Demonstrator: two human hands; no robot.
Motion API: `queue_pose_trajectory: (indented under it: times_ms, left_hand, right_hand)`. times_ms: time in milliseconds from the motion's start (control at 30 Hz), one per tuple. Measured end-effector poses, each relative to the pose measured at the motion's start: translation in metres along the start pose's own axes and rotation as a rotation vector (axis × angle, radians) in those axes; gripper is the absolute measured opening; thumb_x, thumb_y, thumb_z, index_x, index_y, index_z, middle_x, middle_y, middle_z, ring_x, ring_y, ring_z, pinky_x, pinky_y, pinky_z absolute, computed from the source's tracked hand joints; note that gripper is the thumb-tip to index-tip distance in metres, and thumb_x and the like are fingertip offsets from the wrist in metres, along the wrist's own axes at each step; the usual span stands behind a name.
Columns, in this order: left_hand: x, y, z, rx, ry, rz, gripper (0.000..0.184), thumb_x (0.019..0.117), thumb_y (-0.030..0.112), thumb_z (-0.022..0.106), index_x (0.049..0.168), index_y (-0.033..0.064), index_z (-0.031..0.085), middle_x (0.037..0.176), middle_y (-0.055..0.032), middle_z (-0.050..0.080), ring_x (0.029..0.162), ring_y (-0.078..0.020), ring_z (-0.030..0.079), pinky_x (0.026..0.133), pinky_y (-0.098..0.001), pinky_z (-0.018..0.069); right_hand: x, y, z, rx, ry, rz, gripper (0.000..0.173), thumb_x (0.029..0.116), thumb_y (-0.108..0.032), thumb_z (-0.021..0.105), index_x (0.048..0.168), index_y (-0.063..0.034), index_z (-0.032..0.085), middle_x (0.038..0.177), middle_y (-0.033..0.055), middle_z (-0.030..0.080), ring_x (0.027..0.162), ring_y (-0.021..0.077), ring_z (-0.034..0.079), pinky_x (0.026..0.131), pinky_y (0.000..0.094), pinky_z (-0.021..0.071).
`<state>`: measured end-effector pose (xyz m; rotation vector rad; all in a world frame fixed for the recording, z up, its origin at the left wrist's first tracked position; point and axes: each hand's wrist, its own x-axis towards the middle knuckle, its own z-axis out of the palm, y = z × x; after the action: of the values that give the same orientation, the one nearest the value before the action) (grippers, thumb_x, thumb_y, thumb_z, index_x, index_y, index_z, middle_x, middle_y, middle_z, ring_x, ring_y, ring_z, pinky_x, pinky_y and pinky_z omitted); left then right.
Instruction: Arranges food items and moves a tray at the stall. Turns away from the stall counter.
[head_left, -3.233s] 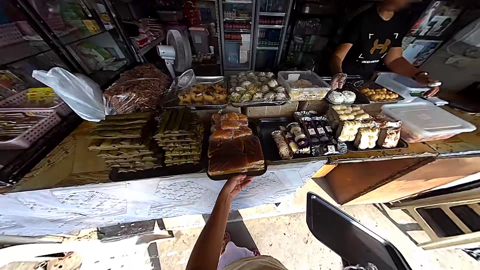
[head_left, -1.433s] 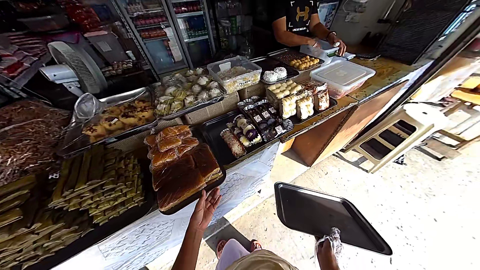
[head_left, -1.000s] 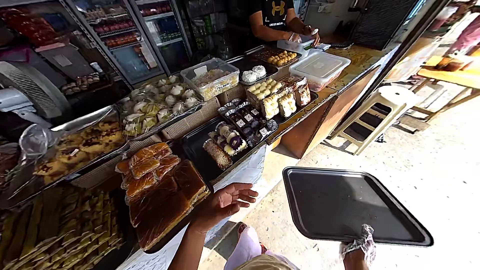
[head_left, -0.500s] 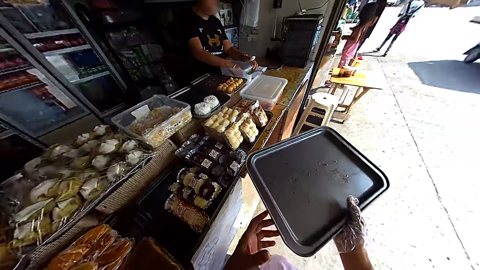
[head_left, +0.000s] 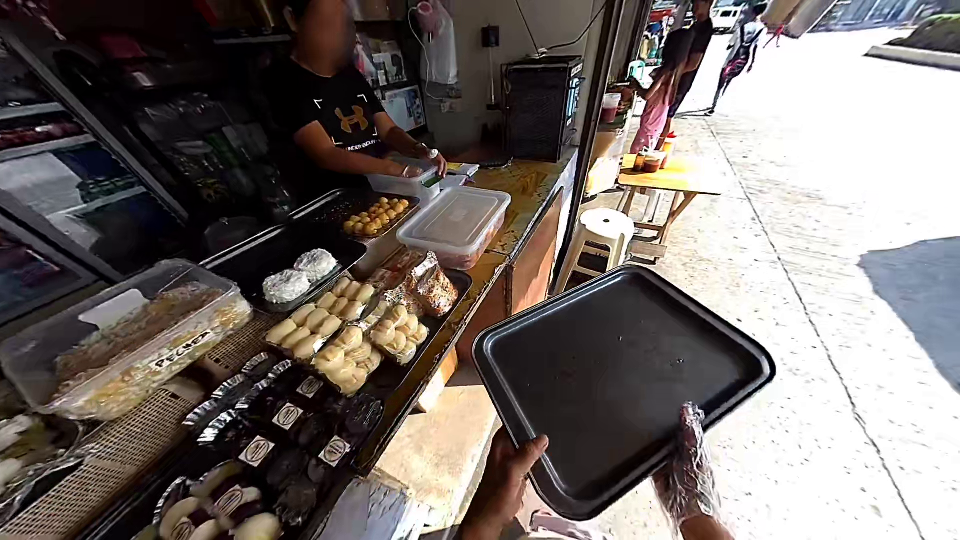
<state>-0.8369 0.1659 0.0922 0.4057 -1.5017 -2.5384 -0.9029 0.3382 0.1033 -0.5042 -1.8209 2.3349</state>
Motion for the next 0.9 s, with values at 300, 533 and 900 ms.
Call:
queue_pose_trajectory:
  times_ms: [300, 533, 900]
  left_hand:
    - [0.149, -0.002, 0.086, 0.054, -0.257, 0.076, 0.057, 0.0953, 0.033, 0.067, 0.132, -0.0028, 0.041, 0.109, 0.0044, 0.068, 0.097, -0.0046, 0.070, 0.085, -0.0273, 0.0602]
    - [0.319, 0.059, 0.012, 0.909, -0.066, 0.438, 0.077, 0.0969, 0.041, 0.063, 0.151, -0.0079, 0.039, 0.149, -0.0255, 0.051, 0.141, -0.0299, 0.048, 0.118, -0.0427, 0.0386]
    - [0.542, 0.089, -0.001, 1.654, 0.255, 0.141, 0.086, 0.0881, 0.017, 0.080, 0.158, 0.0001, 0.033, 0.167, -0.0241, 0.022, 0.157, -0.0406, 0.013, 0.119, -0.0712, 0.0055]
  right_hand:
    - [0.123, -0.018, 0.031, -0.244, -0.039, -0.298, 0.027, 0.1012, 0.000, 0.043, 0.113, 0.0218, 0.053, 0.097, 0.0140, 0.062, 0.091, -0.0041, 0.058, 0.083, 0.0099, 0.0458]
    - [0.276, -0.040, 0.085, -0.262, 0.003, 0.112, 0.043, 0.1111, -0.013, 0.034, 0.147, 0.0103, 0.040, 0.137, 0.0200, 0.057, 0.116, 0.0082, 0.056, 0.105, 0.0250, 0.0417]
    - [0.511, 0.019, 0.205, -0.570, -0.194, -0.102, 0.038, 0.1089, -0.006, 0.040, 0.143, 0.0113, 0.039, 0.139, 0.0254, 0.052, 0.126, 0.0191, 0.055, 0.107, 0.0279, 0.0438]
